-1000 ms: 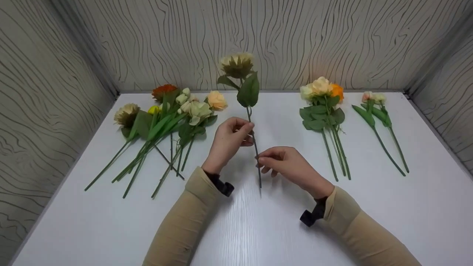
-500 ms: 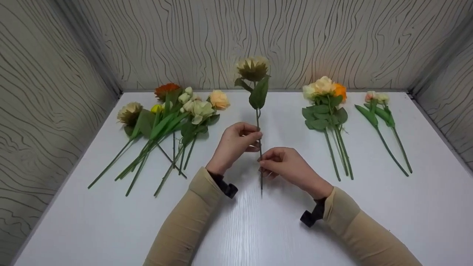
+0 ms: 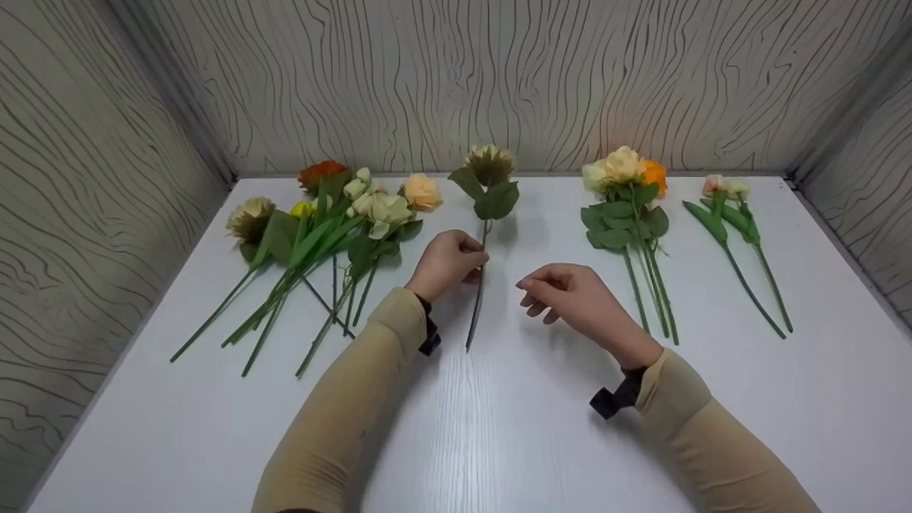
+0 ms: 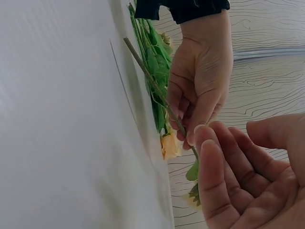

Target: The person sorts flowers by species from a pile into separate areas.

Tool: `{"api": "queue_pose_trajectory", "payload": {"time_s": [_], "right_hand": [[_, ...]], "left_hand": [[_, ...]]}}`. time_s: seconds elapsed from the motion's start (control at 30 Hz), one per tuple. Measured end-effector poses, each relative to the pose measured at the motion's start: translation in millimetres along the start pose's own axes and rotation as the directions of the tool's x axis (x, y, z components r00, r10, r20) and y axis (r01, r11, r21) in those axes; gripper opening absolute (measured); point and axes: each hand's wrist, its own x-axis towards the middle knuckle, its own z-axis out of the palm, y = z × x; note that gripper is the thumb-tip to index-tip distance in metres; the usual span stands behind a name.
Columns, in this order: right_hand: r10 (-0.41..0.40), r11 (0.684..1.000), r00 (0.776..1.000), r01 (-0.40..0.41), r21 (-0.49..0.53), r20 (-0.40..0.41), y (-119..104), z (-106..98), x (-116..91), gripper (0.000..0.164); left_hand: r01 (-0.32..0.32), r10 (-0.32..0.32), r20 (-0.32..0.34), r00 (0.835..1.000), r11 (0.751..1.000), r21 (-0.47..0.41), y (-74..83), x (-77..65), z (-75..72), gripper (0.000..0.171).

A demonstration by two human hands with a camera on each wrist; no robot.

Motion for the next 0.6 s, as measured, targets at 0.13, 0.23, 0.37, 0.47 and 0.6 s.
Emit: {"api": "queue_pose_trajectory", "payload": {"time_s": [0.13, 0.23, 0.37, 0.47, 0.6], "right_hand": [[-0.003, 1.0, 1.0, 0.003, 0.0, 0.003, 0.4, 0.4, -0.5, 0.034], [-0.009, 1.0, 1.0, 0.009, -0.011, 0.006, 1.0, 0.7, 0.3, 0.034], [-0.014, 1.0, 1.0, 0.014, -0.02, 0.01, 2.1, 0.7, 1.0, 0.034], [-0.016, 1.0, 1.0, 0.017, -0.023, 0.014, 3.1, 0.8, 0.9, 0.034], [-0.022, 0.999, 1.0, 0.022, -0.032, 0.017, 4.6, 0.8, 0.4, 0.033]], "left_hand": [[0.042, -0.04, -0.019, 0.999, 0.993, 0.108, -1.1, 9.4, 2.8, 0.012], [0.071, -0.068, -0.027, 0.997, 0.986, 0.15, -3.7, 14.1, 4.2, 0.013], [0.069, -0.066, -0.018, 0.998, 0.982, 0.174, -7.9, 15.5, 7.5, 0.014], [0.051, -0.05, -0.01, 0.999, 0.983, 0.177, -10.0, 14.7, 9.9, 0.016], [0.05, -0.05, -0.007, 0.999, 0.985, 0.166, -11.1, 13.8, 11.0, 0.019]]}}
